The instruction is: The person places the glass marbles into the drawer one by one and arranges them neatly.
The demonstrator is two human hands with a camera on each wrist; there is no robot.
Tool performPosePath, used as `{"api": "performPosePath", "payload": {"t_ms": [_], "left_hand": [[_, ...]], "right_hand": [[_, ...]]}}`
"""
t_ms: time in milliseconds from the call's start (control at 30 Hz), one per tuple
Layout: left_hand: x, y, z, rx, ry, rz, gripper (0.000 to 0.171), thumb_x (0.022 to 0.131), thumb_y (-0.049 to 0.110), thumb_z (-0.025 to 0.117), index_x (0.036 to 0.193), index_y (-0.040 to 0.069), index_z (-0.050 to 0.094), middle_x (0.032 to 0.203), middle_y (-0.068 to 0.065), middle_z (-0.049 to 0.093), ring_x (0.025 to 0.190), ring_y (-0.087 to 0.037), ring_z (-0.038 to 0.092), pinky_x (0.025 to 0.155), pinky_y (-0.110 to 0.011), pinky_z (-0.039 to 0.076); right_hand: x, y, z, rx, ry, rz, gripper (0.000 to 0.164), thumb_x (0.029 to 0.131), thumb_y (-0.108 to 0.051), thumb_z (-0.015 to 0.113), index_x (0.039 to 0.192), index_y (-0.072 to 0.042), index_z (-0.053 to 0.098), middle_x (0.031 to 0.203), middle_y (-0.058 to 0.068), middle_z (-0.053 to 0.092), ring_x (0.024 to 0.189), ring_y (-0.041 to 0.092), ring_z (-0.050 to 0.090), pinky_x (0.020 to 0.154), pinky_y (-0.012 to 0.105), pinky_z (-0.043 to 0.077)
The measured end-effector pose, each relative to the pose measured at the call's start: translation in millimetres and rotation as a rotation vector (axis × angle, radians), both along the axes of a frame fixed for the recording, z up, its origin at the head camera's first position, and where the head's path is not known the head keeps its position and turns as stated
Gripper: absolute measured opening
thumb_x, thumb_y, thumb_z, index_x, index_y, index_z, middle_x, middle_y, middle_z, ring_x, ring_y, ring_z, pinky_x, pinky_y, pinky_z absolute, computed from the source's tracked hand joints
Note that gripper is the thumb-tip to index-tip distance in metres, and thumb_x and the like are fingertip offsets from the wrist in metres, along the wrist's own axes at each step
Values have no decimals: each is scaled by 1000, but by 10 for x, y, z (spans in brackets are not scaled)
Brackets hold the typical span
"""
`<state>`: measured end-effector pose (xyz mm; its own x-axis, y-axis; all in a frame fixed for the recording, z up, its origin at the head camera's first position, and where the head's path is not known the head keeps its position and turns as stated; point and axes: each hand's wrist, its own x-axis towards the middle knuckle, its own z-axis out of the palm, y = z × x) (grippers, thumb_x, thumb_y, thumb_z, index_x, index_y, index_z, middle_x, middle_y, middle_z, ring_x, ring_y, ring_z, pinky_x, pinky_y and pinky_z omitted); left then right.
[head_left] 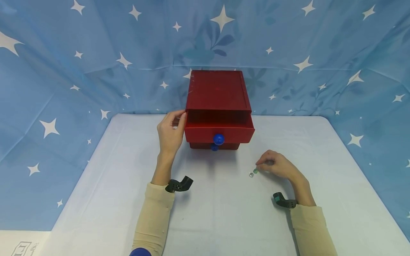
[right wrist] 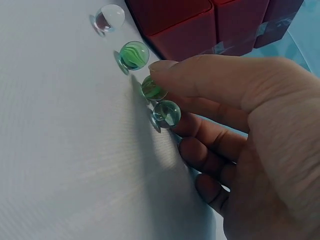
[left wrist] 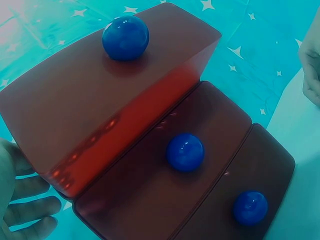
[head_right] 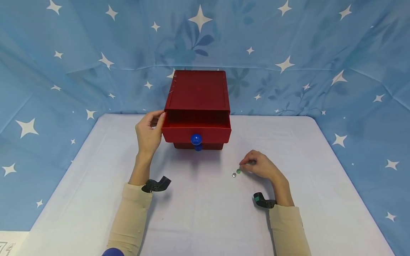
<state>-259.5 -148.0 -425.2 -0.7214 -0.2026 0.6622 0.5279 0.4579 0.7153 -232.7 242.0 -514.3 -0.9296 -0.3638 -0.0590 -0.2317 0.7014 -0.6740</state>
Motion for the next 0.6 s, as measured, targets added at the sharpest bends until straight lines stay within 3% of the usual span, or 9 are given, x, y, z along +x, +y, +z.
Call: {"api": "performPosePath", "payload": {"t_ms": [600], "left_hand": [[12, 6, 7, 10, -10, -4, 23, 98, 21, 65, 110, 4, 74, 100, -13, 74, 80, -24, 70, 73, -11, 51]], "right_hand": [[7, 5, 9, -8, 14, -5, 11, 87, -10, 74, 94, -17, 79, 96, -1, 69, 93, 10, 58, 85, 28, 50]]}}
